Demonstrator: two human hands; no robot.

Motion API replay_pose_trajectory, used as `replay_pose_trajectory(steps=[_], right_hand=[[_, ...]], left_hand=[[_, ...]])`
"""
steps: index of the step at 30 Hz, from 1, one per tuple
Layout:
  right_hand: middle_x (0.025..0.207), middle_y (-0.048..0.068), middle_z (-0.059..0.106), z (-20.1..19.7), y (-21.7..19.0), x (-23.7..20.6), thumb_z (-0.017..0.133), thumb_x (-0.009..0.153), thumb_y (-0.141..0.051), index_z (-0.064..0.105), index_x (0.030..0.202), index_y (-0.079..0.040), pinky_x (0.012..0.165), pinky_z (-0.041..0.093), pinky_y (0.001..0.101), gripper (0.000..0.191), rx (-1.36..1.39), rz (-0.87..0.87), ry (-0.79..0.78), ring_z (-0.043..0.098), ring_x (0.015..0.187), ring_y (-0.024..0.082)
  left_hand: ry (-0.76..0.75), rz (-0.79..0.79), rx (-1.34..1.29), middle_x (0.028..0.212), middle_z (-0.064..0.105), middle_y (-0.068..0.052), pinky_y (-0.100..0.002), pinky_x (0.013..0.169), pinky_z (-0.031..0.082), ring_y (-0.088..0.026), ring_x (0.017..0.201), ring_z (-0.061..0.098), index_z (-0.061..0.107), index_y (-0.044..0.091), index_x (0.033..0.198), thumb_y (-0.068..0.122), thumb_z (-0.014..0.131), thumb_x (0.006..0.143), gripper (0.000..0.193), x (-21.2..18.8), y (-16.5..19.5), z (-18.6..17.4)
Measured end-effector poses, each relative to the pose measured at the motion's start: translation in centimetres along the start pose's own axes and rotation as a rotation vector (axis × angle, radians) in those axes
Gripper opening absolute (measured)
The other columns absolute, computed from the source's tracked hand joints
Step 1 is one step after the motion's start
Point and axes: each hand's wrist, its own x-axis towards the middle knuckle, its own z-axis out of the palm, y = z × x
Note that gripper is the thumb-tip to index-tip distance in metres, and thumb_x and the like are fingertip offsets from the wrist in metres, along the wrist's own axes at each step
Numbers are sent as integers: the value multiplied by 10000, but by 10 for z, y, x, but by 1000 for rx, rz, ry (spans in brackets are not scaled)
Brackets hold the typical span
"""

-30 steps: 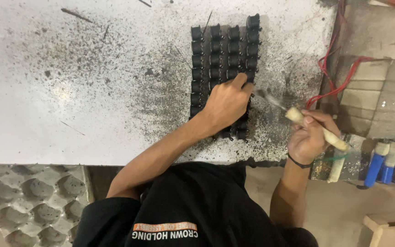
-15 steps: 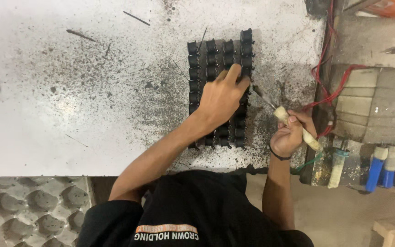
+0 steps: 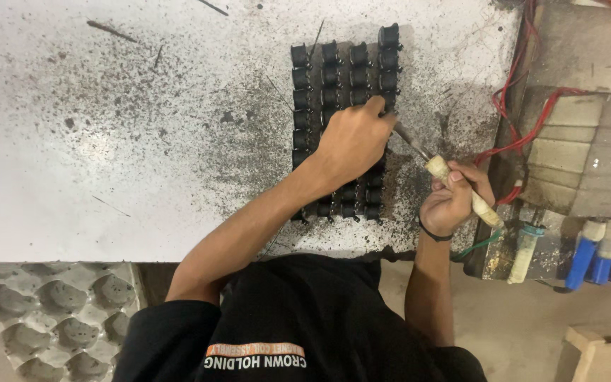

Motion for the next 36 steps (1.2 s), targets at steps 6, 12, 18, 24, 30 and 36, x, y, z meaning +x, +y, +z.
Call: replay_pose_trajectory(steps=[6, 12, 18, 24, 30, 36], right_hand=[[812, 117, 608, 0, 0, -2, 624, 889, -63, 650, 912, 47, 558, 419, 282, 115, -36, 31, 26, 499, 608, 165], [838, 114, 626, -3, 2, 0, 621, 863, -61, 641, 895, 15, 534, 420, 276, 85, 9, 8, 80, 513, 603, 161], [884, 126, 640, -3, 3, 0, 612, 888, -50, 645, 917, 14, 554, 432, 287, 78, 31, 6, 66, 553, 657, 180], [942, 138, 668, -3, 1, 2, 606, 878, -29, 657, 938, 20, 567, 447, 279, 93, 37, 13, 65, 579, 696, 179], [883, 135, 647, -1, 3, -2, 593, 897, -25, 668, 936, 51, 562, 430, 270, 113, -2, -4, 21, 517, 633, 157], [938, 150, 672, -9, -6, 13, 612, 876, -42, 657, 946, 58, 576, 444, 270, 130, -101, -44, -122, 561, 684, 185]], left_hand=[[15, -4, 11, 947, 595, -179, -420, 613, 604, -331, 781, 720, 689, -27, 840, -8, 657, 762, 86, -4, 6, 4], [38, -17, -56, 948, 603, -172, -424, 594, 599, -329, 734, 716, 701, -29, 833, 28, 683, 798, 69, -5, 4, 0], [23, -28, -52, 911, 613, -160, -411, 568, 595, -311, 673, 709, 746, 6, 920, 8, 666, 829, 121, -8, -1, -2], [29, -25, -39, 917, 628, -143, -384, 552, 592, -283, 641, 704, 747, -11, 963, 0, 660, 841, 150, -8, -3, 0], [35, -21, -46, 897, 634, -141, -405, 542, 583, -311, 642, 706, 738, 5, 945, 17, 656, 831, 141, -9, -6, 5], [13, -11, 18, 900, 635, -181, -429, 535, 583, -349, 648, 706, 693, -7, 924, 7, 645, 788, 144, 1, 2, -3]])
